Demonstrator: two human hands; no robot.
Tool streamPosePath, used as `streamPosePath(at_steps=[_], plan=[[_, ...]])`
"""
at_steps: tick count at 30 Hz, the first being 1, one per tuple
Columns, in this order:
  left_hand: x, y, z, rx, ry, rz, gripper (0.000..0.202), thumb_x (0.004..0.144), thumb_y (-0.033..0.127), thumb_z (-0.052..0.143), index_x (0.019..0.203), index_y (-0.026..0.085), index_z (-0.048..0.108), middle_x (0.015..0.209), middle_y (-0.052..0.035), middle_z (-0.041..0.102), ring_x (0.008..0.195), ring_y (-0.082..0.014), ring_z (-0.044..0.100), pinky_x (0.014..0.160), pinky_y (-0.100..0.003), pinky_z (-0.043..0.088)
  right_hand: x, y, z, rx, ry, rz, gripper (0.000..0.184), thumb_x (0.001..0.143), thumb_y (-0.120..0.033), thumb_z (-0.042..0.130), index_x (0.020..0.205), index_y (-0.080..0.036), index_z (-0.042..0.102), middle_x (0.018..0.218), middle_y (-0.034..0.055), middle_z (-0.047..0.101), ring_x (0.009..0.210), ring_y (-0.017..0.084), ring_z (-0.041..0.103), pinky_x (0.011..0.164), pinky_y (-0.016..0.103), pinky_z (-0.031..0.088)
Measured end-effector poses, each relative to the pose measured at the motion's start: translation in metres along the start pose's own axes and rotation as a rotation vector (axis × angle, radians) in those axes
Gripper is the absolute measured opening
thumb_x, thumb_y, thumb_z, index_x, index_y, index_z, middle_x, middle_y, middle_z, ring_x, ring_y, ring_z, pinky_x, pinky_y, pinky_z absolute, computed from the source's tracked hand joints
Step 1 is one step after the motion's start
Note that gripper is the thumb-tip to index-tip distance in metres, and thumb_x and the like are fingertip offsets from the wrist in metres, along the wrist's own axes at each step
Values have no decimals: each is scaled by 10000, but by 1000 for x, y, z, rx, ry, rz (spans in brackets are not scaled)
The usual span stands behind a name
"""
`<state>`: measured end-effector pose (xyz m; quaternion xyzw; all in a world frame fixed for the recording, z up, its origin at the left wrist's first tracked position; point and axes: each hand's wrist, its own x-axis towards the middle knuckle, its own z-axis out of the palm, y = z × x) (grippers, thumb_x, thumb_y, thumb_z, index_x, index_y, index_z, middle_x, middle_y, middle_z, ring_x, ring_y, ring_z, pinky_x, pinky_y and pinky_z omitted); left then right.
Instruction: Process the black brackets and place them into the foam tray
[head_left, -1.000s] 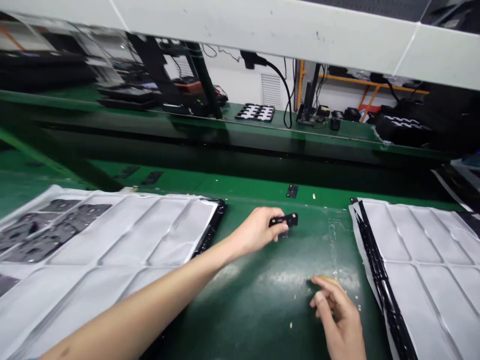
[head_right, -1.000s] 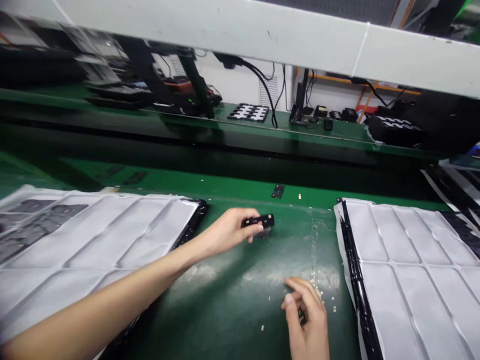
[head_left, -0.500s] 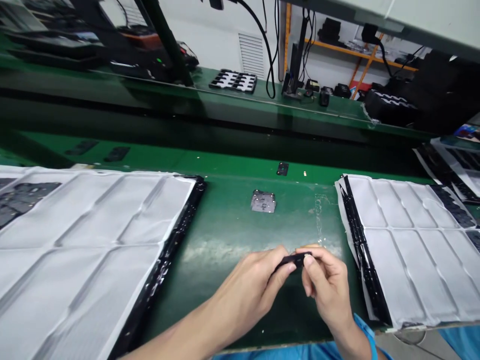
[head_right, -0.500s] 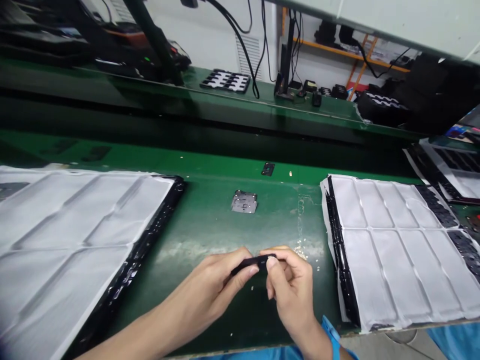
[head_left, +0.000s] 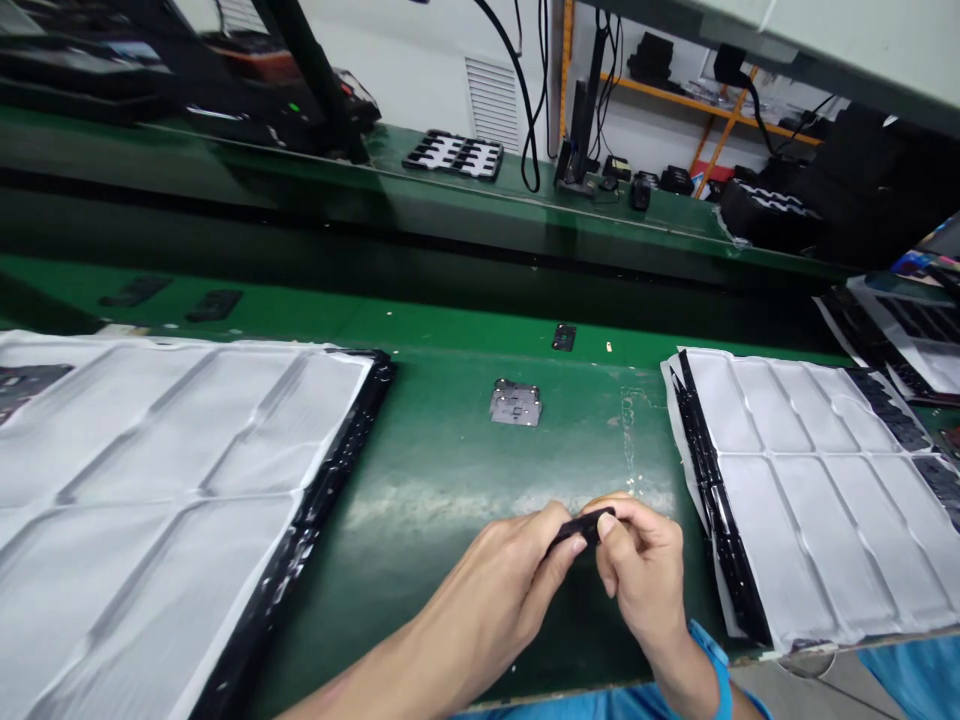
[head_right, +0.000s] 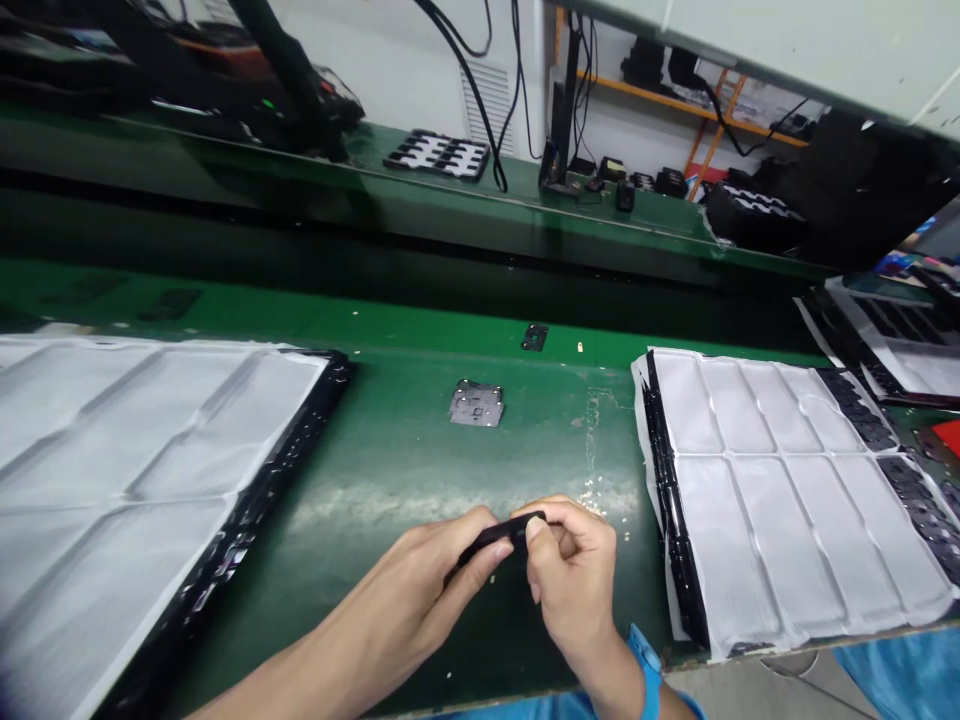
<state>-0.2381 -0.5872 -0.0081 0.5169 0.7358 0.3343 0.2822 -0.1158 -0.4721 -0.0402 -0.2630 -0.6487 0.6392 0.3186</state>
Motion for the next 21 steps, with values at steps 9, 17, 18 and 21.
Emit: streamPosePath(at_steps=[9, 17, 18, 21], plan=[[8, 0, -3, -32, -34, -24, 278, 1056, 367, 362, 816, 254, 443, 705, 17, 565, 624, -197, 550, 618, -307, 361, -3, 5, -9, -11, -81, 52, 277, 957, -349, 617, 980, -125, 780, 465, -65, 511, 370, 86, 435, 409, 198, 393], [22, 6, -11, -128, -169, 0, 218, 1039, 284, 309, 872, 258, 446, 739, 25, 546, 687, -194, 547, 650, -299, 399, 0, -5, -46, -134, -193, 32, 395, 980, -231, 484, 1303, -184, 706, 807, 31, 680, 684, 172, 624, 669, 291, 530], [22, 7, -11, -146, -188, 5, 215, 1035, 266, 299, 879, 258, 447, 749, 24, 551, 698, -194, 550, 662, -300, 407, 0, -5, -48, -183, -166, 23, 389, 997, -231, 450, 1273, -186, 721, 767, 20, 658, 666, 173, 608, 656, 288, 520], [22, 7, -9, -197, -149, -7, 230, 1047, 275, 272, 891, 256, 440, 791, 18, 565, 722, -189, 545, 687, -303, 417, 0, -1, -49, -330, -68, -11, 338, 1035, -239, 437, 1075, -185, 769, 659, -4, 612, 608, 172, 588, 617, 279, 503]])
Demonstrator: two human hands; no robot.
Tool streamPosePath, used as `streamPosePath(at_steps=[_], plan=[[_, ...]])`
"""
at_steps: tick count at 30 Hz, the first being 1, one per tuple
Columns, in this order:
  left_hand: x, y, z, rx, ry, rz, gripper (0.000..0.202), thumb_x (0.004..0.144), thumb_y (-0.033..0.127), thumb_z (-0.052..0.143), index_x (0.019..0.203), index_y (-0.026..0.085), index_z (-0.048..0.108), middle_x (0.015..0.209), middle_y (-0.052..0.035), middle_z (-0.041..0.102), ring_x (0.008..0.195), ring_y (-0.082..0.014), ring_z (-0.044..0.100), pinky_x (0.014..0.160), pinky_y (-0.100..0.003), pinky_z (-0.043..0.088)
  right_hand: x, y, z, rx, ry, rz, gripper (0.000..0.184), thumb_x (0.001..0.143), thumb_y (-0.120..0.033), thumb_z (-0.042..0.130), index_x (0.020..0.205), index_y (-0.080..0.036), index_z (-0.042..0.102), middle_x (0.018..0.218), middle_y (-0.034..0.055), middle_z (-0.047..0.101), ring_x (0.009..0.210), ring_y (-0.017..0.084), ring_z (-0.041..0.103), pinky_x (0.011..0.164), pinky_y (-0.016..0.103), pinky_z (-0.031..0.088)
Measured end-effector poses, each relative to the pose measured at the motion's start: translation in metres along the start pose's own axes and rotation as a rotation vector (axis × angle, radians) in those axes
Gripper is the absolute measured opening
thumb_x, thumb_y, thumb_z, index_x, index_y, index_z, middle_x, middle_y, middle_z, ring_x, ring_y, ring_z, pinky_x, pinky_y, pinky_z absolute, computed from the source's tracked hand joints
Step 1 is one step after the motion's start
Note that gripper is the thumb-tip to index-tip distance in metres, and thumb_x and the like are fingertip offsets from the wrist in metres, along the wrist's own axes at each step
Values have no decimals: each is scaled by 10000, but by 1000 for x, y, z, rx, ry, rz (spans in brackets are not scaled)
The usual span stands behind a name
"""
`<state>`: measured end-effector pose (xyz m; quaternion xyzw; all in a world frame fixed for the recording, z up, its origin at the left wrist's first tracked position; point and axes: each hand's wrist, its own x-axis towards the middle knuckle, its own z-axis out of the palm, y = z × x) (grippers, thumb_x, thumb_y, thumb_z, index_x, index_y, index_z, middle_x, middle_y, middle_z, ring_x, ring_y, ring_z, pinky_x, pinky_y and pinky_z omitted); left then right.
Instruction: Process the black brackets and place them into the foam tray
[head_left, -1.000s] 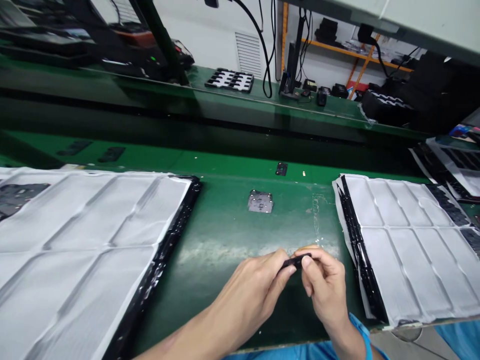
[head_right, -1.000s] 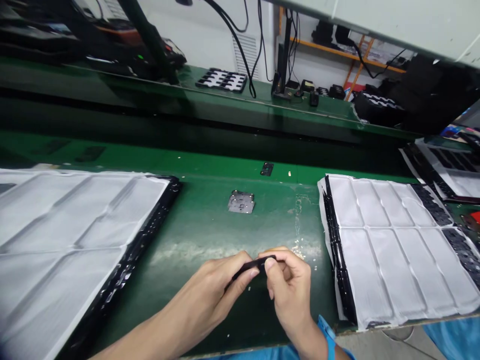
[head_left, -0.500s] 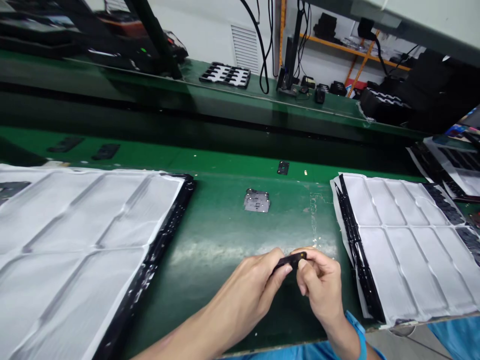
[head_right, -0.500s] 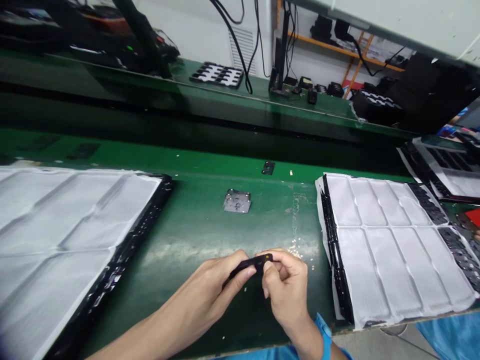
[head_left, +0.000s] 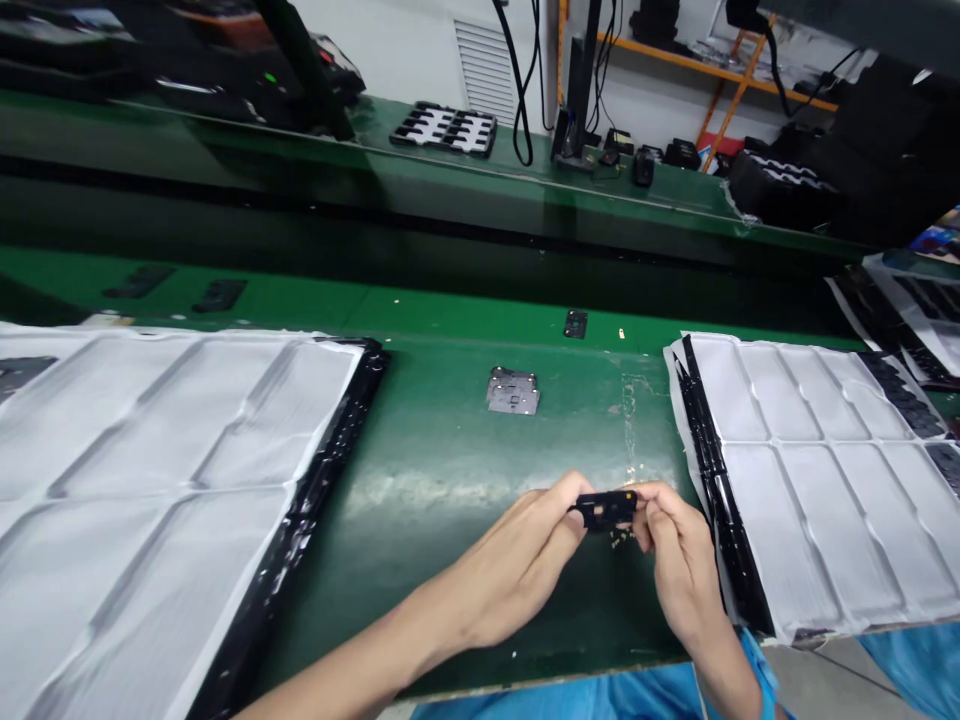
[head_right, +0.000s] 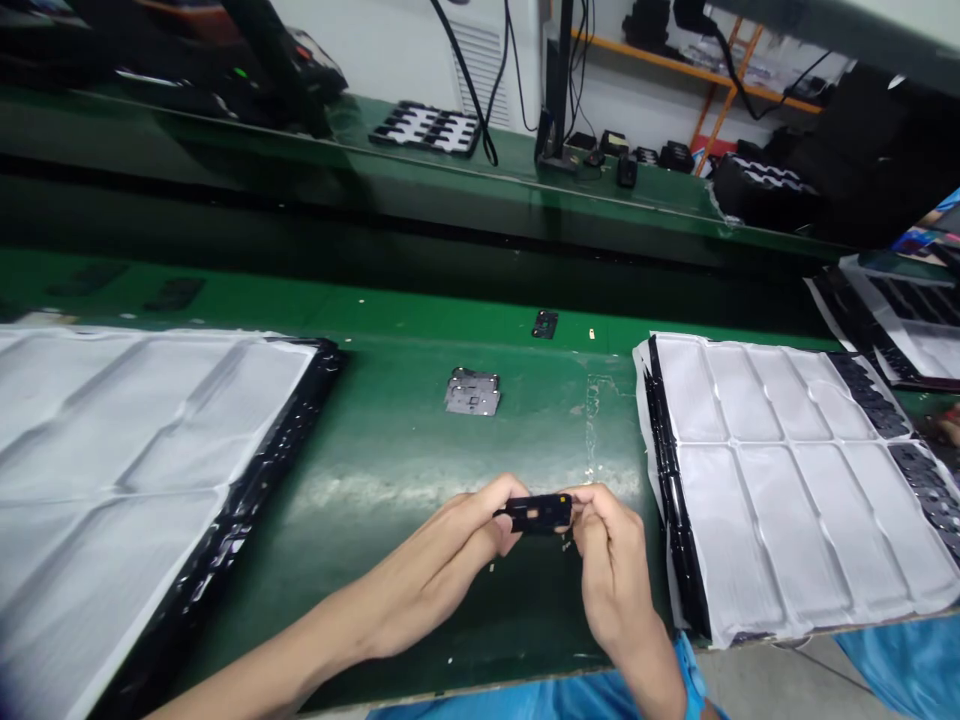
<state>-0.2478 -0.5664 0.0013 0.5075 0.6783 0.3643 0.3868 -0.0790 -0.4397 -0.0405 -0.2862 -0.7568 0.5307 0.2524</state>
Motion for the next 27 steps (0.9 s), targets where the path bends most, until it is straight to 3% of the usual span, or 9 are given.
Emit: streamPosePath(at_steps=[4, 6, 8, 9, 12, 13, 15, 18, 27], plan=[[-2, -4, 3, -50, 92, -2, 228, 1067, 334, 305, 933, 248, 468, 740, 36, 542, 635, -167, 486, 630, -289, 385, 2, 10, -3, -126, -26, -60, 225, 1013, -218, 556, 1031, -223, 780, 1049, 96, 788, 996, 266, 727, 932, 417, 561], [-2, -7, 4, -73, 85, 3, 265, 1070, 356, 325, 909, 240, 501, 716, 37, 546, 590, -154, 455, 589, -279, 361, 4, 12, -11, -183, -56, -107, 211, 995, -201, 592, 974, -250, 796, 1236, 107, 770, 1229, 320, 659, 1096, 533, 475], [-2, -10, 4, -90, 87, -4, 303, 1071, 371, 338, 888, 231, 536, 712, 31, 566, 565, -145, 442, 560, -273, 340, 4, 10, -18, -205, -59, -111, 170, 980, -222, 644, 1014, -264, 805, 1321, 106, 737, 1303, 340, 612, 1134, 574, 440], [-2, -11, 5, -94, 97, -10, 314, 1070, 378, 348, 883, 228, 550, 709, 28, 574, 560, -144, 441, 554, -272, 333, 4, 7, -21, -190, -67, -93, 194, 952, -247, 704, 1124, -270, 790, 1328, 112, 728, 1258, 335, 639, 1104, 554, 478], [-1, -11, 7, -89, 126, -4, 323, 1065, 391, 368, 869, 226, 565, 733, 12, 602, 607, -155, 496, 591, -277, 363, 4, -3, -22, -78, -139, -24, 691, 826, -307, 872, 1460, -262, 601, 1205, 106, 742, 908, 249, 721, 855, 396, 610], [-1, -10, 7, -87, 122, 5, 326, 1064, 392, 364, 867, 227, 564, 750, 5, 607, 638, -163, 520, 617, -281, 385, 4, -6, -20, -49, -159, -17, 644, 840, -322, 862, 1431, -246, 618, 1090, 81, 754, 792, 214, 701, 761, 345, 607], [-1, -8, 9, -95, 99, 21, 333, 1067, 394, 334, 881, 233, 559, 770, -1, 606, 687, -178, 549, 659, -290, 419, 3, -11, -13, -33, -161, -26, 207, 965, -336, 726, 1128, -209, 743, 827, 23, 705, 648, 167, 638, 641, 281, 548], [-3, -8, 13, -163, 98, 7, 390, 1084, 413, 263, 880, 236, 544, 736, 5, 574, 684, -181, 544, 669, -297, 437, -1, -14, -3, -57, -127, -58, 341, 1070, -324, 552, 781, -197, 680, 650, -6, 601, 596, 150, 600, 593, 259, 484], [-4, -17, 26, -369, 201, -10, 397, 1082, 430, 281, 824, 225, 503, 741, 6, 535, 659, -164, 490, 611, -275, 408, -9, -14, 12, 89, -94, -19, 321, 1055, -335, 592, 815, -176, 734, 654, 14, 679, 567, 154, 672, 571, 250, 552]])
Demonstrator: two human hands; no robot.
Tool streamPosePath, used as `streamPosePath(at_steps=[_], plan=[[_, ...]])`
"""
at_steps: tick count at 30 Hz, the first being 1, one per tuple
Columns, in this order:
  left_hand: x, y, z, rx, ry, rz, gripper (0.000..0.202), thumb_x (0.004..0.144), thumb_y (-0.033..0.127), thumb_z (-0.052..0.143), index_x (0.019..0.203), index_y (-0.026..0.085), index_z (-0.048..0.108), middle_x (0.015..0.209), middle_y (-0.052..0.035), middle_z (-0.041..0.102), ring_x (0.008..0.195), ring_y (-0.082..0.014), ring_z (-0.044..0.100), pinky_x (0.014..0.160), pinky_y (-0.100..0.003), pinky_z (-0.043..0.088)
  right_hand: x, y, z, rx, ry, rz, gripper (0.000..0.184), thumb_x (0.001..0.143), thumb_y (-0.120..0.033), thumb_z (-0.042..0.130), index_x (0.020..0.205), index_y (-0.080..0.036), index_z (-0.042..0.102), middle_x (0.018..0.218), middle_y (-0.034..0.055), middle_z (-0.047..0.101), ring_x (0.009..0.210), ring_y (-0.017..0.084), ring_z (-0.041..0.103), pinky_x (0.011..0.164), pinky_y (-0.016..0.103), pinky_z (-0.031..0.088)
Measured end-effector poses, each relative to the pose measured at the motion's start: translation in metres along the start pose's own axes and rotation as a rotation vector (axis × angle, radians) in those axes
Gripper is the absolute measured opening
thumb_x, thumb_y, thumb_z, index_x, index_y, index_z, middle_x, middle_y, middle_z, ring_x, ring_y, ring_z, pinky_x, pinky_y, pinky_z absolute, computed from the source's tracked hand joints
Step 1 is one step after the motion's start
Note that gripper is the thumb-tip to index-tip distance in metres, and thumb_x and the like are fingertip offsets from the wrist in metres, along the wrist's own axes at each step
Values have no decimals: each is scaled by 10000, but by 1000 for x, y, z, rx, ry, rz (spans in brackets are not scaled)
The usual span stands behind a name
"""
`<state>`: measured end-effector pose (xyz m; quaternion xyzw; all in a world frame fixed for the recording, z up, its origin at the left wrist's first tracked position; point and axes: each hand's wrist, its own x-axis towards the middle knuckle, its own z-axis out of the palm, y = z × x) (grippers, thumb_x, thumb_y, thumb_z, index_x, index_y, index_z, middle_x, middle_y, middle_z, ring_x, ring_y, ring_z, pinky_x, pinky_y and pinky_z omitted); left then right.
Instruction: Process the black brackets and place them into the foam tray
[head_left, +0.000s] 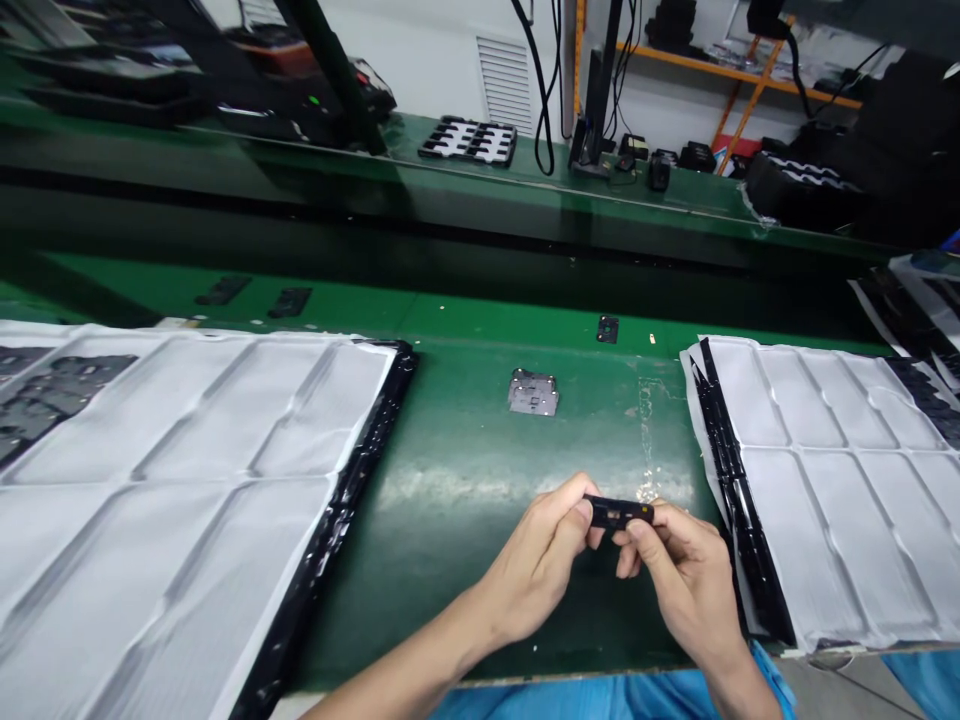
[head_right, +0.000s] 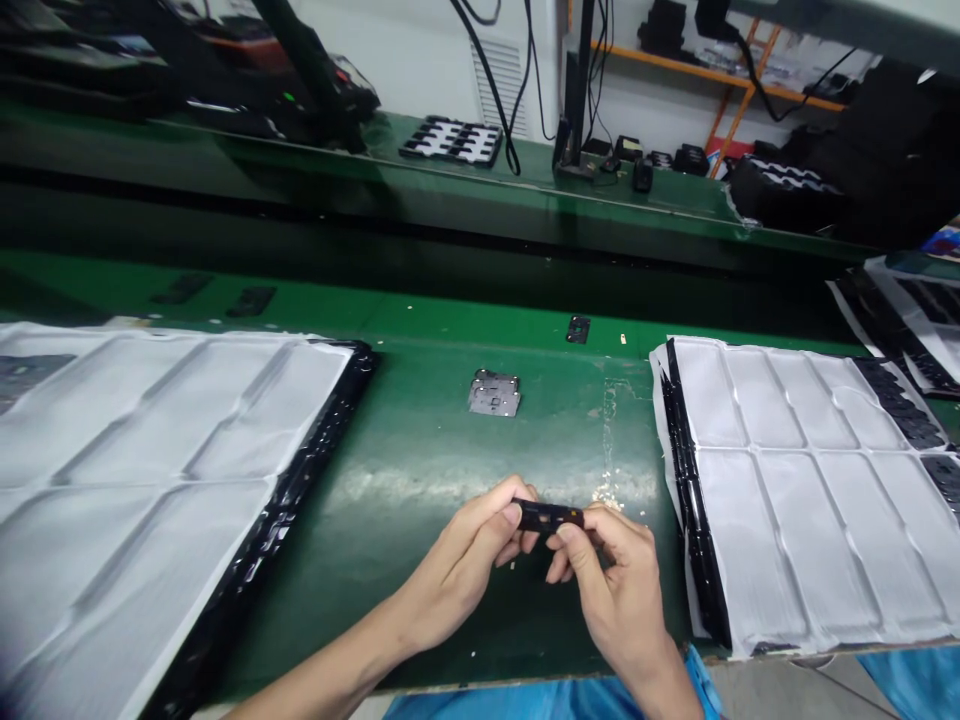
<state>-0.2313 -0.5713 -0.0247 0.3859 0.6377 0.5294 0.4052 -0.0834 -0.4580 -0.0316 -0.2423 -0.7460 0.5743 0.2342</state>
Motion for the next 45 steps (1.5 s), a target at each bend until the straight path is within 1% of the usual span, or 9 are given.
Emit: streamPosePath(at_steps=[7, 15, 19, 23, 27, 33, 36, 41, 45], plan=[[2, -7, -4, -38, -19, 31, 360, 1079, 422, 301, 855, 220, 496, 740, 12, 528, 691, -167, 503, 645, -283, 414, 0, -2, 7, 51, 35, 7, 285, 1039, -308, 621, 830, -168, 754, 643, 19, 719, 555, 154, 710, 573, 236, 580], [4, -10, -4, 108, 35, 75, 351, 1066, 318, 245, 802, 228, 457, 673, 32, 503, 631, -162, 495, 665, -306, 382, -1, 0, 9, -4, 35, -26, 270, 1037, -274, 623, 825, -176, 756, 645, 14, 724, 574, 148, 711, 621, 235, 569], [5, -12, -1, 105, 40, 64, 338, 1061, 315, 236, 810, 234, 448, 658, 39, 489, 608, -163, 487, 638, -301, 374, 0, 1, 10, 28, 44, -3, 274, 1034, -282, 623, 816, -175, 748, 639, 14, 727, 564, 148, 718, 606, 224, 575], [5, -11, -2, 102, 36, 73, 333, 1055, 294, 254, 799, 229, 457, 666, 35, 505, 617, -159, 491, 655, -301, 377, 0, 3, 11, 57, 51, 13, 268, 1028, -289, 630, 817, -174, 746, 637, 16, 736, 556, 148, 722, 592, 214, 581], [3, -9, -5, 36, 7, 60, 322, 1041, 270, 295, 784, 218, 481, 699, 25, 534, 655, -154, 506, 658, -288, 376, 2, 5, 12, 74, 62, 24, 249, 1022, -285, 640, 829, -175, 752, 629, 12, 742, 553, 148, 729, 590, 208, 588], [6, -11, -3, -50, 10, 12, 338, 1058, 332, 298, 801, 213, 483, 702, 23, 524, 660, -152, 474, 628, -274, 361, 2, 5, 12, 55, 64, -1, 251, 1032, -272, 626, 836, -179, 754, 645, 9, 744, 572, 140, 726, 615, 204, 580], [8, -15, -1, -145, 8, -21, 336, 1052, 371, 316, 809, 209, 482, 717, 19, 525, 679, -152, 468, 643, -269, 373, 2, 5, 12, 34, 67, -34, 255, 1034, -258, 621, 827, -183, 751, 654, 9, 738, 583, 142, 717, 627, 214, 571], [11, -19, 1, -321, 13, -74, 346, 1026, 443, 373, 787, 207, 453, 736, 23, 494, 669, -137, 446, 620, -245, 366, 3, 7, 14, -3, 73, -83, 266, 1038, -239, 609, 815, -191, 745, 661, 9, 732, 609, 153, 708, 655, 237, 553], [11, -18, 0, -323, 37, -113, 329, 1019, 436, 383, 796, 207, 462, 747, 13, 516, 699, -151, 490, 663, -262, 413, 4, 8, 16, -20, 72, -98, 270, 1038, -237, 609, 811, -192, 747, 658, 8, 735, 615, 154, 708, 672, 246, 545]])
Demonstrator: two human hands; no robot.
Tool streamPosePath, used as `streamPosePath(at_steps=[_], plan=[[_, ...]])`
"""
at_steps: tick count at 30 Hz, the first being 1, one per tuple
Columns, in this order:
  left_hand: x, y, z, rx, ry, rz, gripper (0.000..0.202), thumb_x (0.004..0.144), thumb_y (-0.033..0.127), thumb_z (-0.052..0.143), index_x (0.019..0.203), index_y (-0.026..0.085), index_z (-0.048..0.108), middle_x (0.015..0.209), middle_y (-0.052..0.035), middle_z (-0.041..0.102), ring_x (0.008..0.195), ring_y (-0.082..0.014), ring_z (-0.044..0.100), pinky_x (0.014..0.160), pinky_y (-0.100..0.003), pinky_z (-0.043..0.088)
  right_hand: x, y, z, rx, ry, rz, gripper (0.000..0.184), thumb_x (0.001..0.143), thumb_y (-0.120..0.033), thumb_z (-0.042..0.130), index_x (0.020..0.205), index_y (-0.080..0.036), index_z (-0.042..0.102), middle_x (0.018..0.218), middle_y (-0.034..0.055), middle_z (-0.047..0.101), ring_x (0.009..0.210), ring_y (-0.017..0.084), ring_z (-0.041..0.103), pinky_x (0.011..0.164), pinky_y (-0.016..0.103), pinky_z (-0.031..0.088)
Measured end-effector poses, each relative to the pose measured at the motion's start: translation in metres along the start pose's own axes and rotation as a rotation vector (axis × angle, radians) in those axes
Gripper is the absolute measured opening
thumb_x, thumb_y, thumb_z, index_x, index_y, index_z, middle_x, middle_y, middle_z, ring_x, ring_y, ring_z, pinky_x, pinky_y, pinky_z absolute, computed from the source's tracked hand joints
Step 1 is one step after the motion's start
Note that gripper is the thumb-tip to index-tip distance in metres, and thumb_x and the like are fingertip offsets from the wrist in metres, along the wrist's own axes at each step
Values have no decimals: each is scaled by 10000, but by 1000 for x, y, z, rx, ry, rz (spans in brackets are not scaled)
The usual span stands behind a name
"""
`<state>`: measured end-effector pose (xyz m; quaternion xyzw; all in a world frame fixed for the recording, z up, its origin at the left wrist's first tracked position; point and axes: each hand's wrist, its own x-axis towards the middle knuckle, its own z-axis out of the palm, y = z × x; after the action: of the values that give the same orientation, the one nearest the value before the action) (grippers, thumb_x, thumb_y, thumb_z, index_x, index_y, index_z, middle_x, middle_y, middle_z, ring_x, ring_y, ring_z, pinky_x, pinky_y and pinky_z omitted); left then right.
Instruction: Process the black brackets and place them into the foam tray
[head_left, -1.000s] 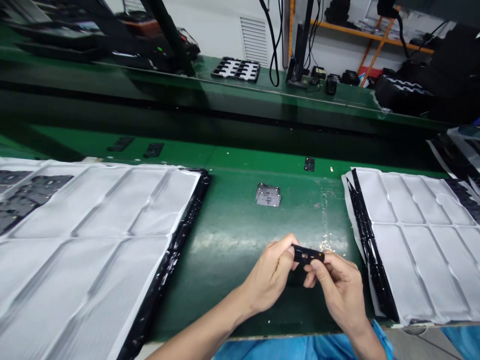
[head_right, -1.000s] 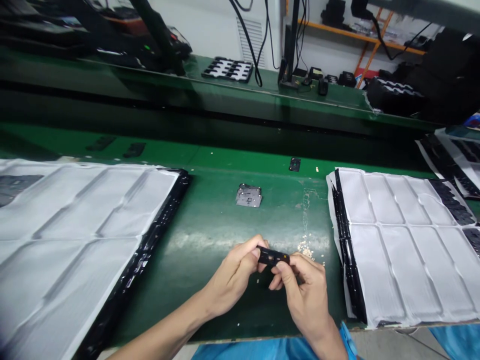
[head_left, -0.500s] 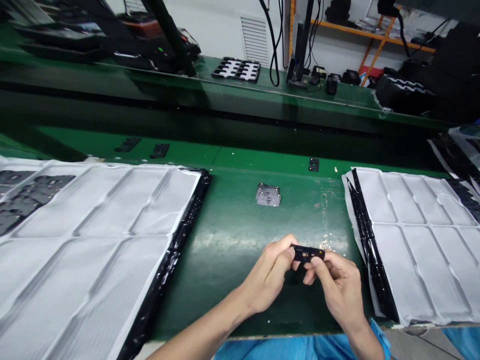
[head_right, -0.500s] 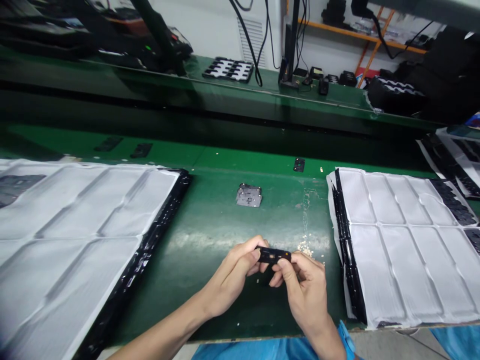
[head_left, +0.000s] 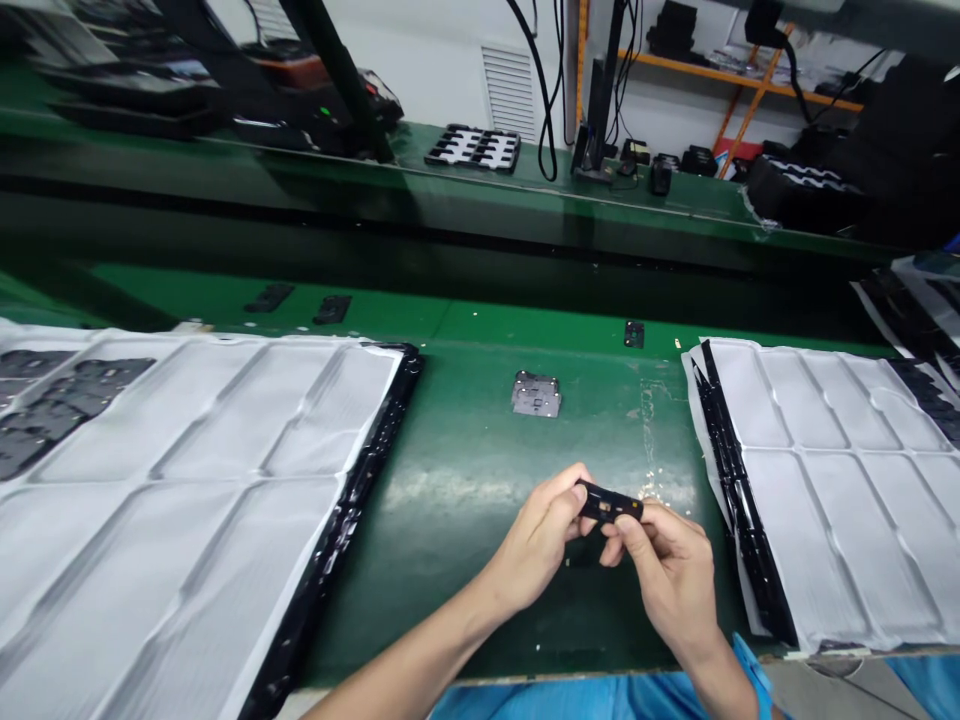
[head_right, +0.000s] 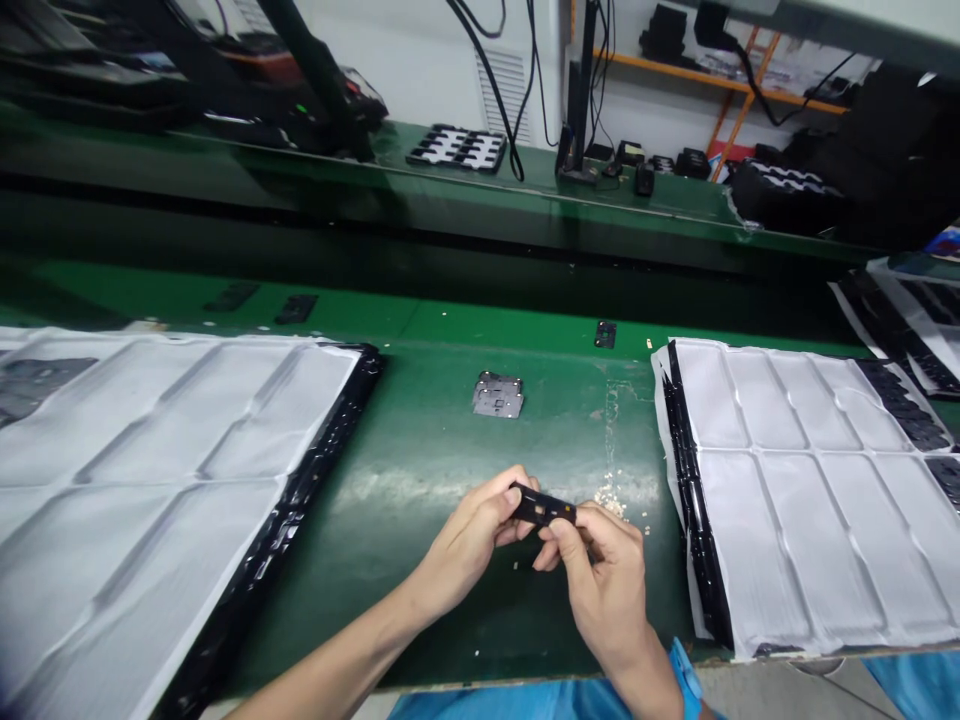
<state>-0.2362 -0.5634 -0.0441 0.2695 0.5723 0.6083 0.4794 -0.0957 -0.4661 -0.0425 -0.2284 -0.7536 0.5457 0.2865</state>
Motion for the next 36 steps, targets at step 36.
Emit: streamPosePath(at_steps=[36], plan=[[-6, 13, -7, 434, -139, 69, 193, 989, 190, 338, 838, 233, 451, 767, 34, 526, 701, -159, 504, 680, -277, 401, -1, 8, -2, 148, 66, 242, 337, 984, -436, 690, 796, -165, 760, 607, 46, 763, 534, 189, 745, 564, 256, 609]])
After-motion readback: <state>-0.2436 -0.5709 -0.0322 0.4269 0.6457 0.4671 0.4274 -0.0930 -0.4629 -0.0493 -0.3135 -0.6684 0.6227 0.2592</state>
